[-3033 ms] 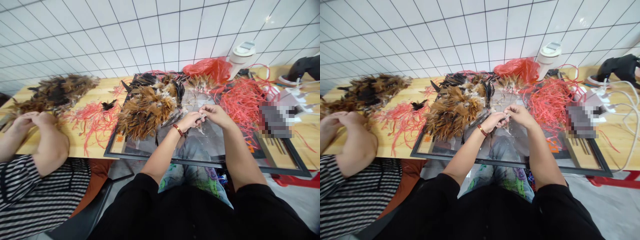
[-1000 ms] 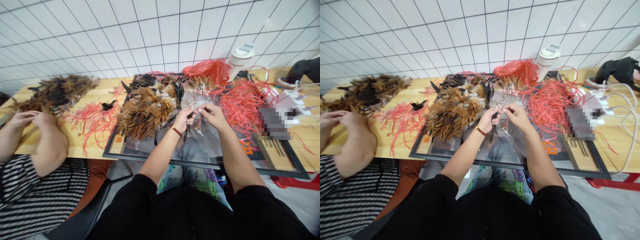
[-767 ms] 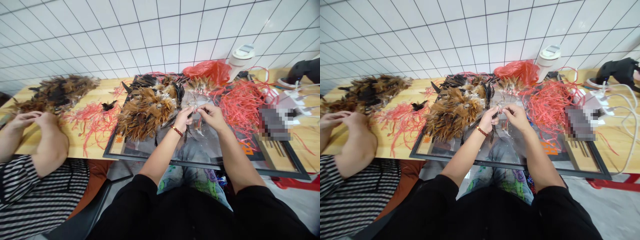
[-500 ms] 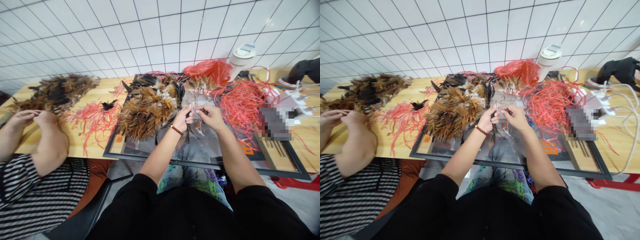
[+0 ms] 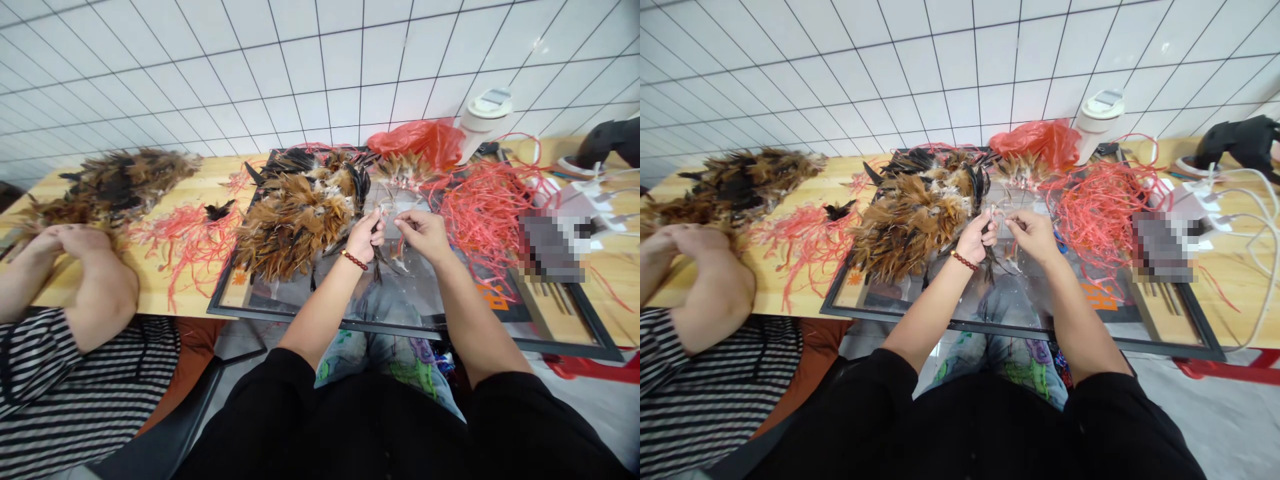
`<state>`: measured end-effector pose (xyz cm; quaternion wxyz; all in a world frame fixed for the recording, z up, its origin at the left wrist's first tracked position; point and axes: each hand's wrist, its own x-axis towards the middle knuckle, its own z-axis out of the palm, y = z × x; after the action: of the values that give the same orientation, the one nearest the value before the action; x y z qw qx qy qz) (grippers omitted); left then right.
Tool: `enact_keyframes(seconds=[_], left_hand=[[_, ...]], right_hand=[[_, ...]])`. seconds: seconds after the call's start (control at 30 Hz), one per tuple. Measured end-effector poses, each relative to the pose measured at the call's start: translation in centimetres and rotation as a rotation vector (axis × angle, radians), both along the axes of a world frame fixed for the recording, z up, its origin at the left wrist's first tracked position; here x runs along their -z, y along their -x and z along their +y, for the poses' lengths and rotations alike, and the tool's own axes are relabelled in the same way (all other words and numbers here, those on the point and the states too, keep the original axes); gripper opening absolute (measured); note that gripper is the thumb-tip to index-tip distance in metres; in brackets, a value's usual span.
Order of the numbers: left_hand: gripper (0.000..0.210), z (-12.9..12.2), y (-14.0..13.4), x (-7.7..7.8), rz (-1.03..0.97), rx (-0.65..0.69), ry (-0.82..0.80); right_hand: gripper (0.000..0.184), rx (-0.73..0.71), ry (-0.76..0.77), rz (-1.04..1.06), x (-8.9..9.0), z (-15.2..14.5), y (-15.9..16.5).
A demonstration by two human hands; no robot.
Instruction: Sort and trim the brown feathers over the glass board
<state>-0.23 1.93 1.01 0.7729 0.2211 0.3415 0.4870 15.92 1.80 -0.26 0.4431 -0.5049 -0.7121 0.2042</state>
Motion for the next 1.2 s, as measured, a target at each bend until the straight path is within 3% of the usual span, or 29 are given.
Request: enact_keyframes(seconds=[0.27, 0.5, 0.63, 0.73, 0.87, 1.0, 1.13, 1.2], left_hand=[[0.013, -0.5, -0.6, -0.3, 0.229, -0.106, -0.016], [0.002, -1.2, -1.8, -0.3, 0.268, -0.088, 0.004], [0.009, -1.3, -2.5, 0.3, 0.338, -0.120, -0.074], [0.017, -1.5, -2.8, 0.9, 0.438, -0.090, -0.245], [0.012, -1.8, -2.9, 1.5, 0.525, -0.003, -0.358], [0.011, -2.0, -2.8, 1.2, 0.459, 0.025, -0.304], [0.015, -1.8, -2.4, 0.2, 0.193, -0.005, -0.075], [0.018, -1.5, -2.1, -0.1, 0.063, -0.047, -0.020]], right_hand=[[0.028, -0.154, -0.139, -0.195, -1.1, -0.5, 0.2], [0.027, -0.156, -0.199, -0.138, -1.8, -0.8, 0.2], [0.023, -0.129, -0.212, -0.098, -2.0, -0.7, -0.3], [0.024, -0.076, -0.143, 0.017, -1.9, -0.3, -1.0], [0.026, -0.078, 0.084, 0.152, -1.3, 0.4, -1.9], [0.030, -0.050, 0.168, 0.295, -1.0, 0.7, -1.9], [0.037, 0.044, 0.209, 0.489, -1.0, 0.6, -0.7], [0.039, 0.021, 0.256, 0.512, -1.0, 0.3, 0.1]])
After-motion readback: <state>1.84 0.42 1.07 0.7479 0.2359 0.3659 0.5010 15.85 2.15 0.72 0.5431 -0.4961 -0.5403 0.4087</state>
